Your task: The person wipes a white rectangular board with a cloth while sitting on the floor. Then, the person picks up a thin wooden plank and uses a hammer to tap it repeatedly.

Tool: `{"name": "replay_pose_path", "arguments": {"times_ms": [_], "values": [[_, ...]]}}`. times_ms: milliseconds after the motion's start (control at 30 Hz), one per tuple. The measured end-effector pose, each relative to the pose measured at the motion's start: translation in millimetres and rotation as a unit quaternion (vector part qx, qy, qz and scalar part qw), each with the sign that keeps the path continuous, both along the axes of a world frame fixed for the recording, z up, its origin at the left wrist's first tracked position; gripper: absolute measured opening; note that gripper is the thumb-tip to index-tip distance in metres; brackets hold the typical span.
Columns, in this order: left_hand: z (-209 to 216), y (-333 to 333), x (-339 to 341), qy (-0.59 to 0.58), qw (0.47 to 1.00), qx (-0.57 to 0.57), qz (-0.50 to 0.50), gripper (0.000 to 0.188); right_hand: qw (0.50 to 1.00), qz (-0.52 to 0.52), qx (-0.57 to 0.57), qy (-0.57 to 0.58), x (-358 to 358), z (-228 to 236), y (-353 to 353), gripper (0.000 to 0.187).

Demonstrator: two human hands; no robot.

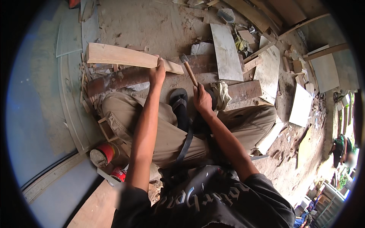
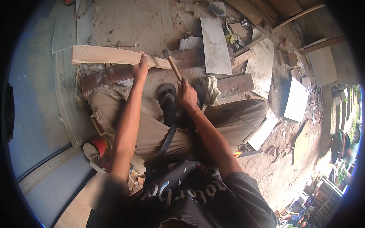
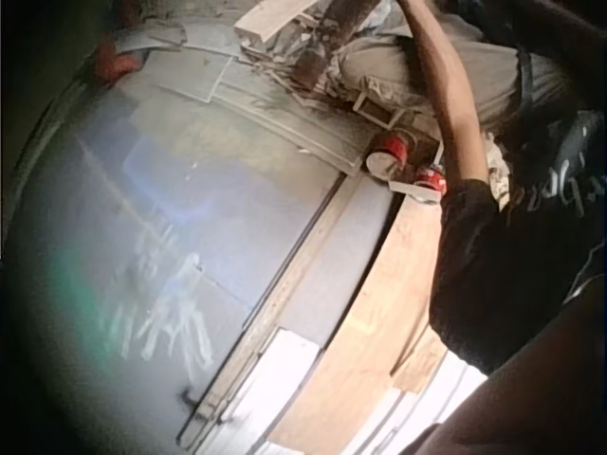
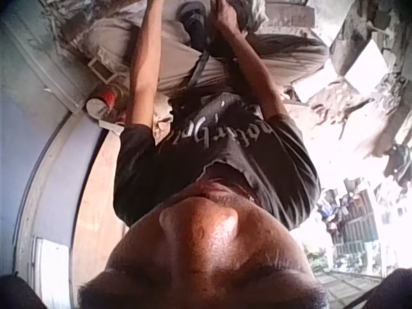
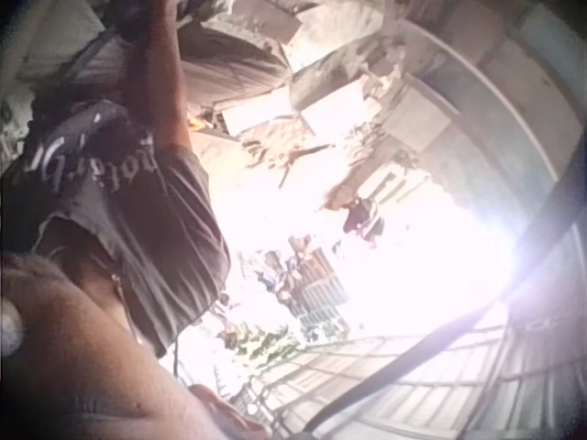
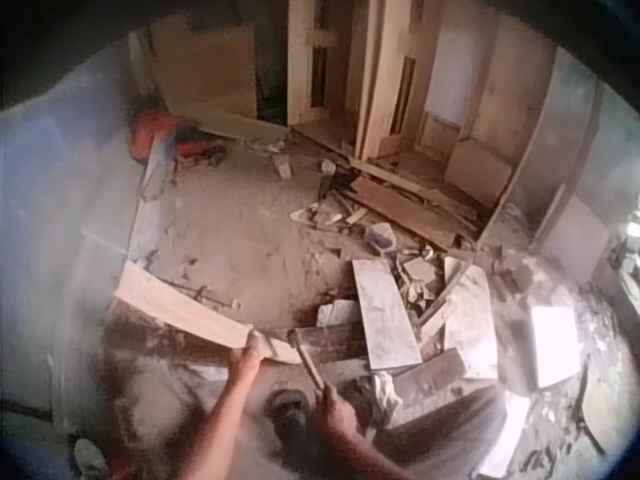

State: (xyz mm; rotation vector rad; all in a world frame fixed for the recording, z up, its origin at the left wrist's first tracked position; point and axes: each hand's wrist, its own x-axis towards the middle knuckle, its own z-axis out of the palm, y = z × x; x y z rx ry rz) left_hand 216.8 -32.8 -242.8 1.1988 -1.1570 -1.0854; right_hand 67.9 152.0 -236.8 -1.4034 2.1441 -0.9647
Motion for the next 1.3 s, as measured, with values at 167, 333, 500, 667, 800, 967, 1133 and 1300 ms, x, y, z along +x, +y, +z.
{"name": "replay_pose_path", "arguments": {"times_ms": [167,333,500,667,800,967,1133,1300], "values": [[-11.7,-8.5,4.0,0.005,1.000,-0.009,0.001,0.021,0.992,0.033,0.115,0.036,-4.1,-16.0,-2.8,0.032],[-4.3,5.3,2.7,-0.011,1.000,0.009,-0.001,0.024,0.999,0.029,0.008,0.021,-1.3,-8.9,9.3,0.033],[-9.6,-4.2,1.8,-0.019,1.000,-0.007,-0.006,0.030,0.983,0.020,0.181,0.035,-7.2,-20.3,-7.5,0.030],[-14.1,3.5,1.1,-0.009,1.000,0.012,-0.010,0.031,0.999,0.030,0.045,0.004,0.1,-1.8,7.2,0.030],[-6.1,-1.6,1.0,-0.030,0.999,-0.025,-0.018,0.030,0.990,0.028,0.131,0.032,-2.6,-15.1,-1.7,0.029],[-11.7,-2.9,5.6,-0.025,1.000,0.016,0.002,0.029,0.992,-0.011,0.121,0.010,-7.9,1.6,3.9,0.028],[0.0,1.5,0.9,-0.060,0.998,-0.016,-0.011,0.028,0.995,0.049,0.081,0.021,-2.8,-12.2,-0.2,0.022],[1.6,-0.6,3.0,0.018,0.999,0.037,-0.026,0.026,0.997,0.040,0.057,0.041,-0.3,-13.4,2.6,0.023]]}}
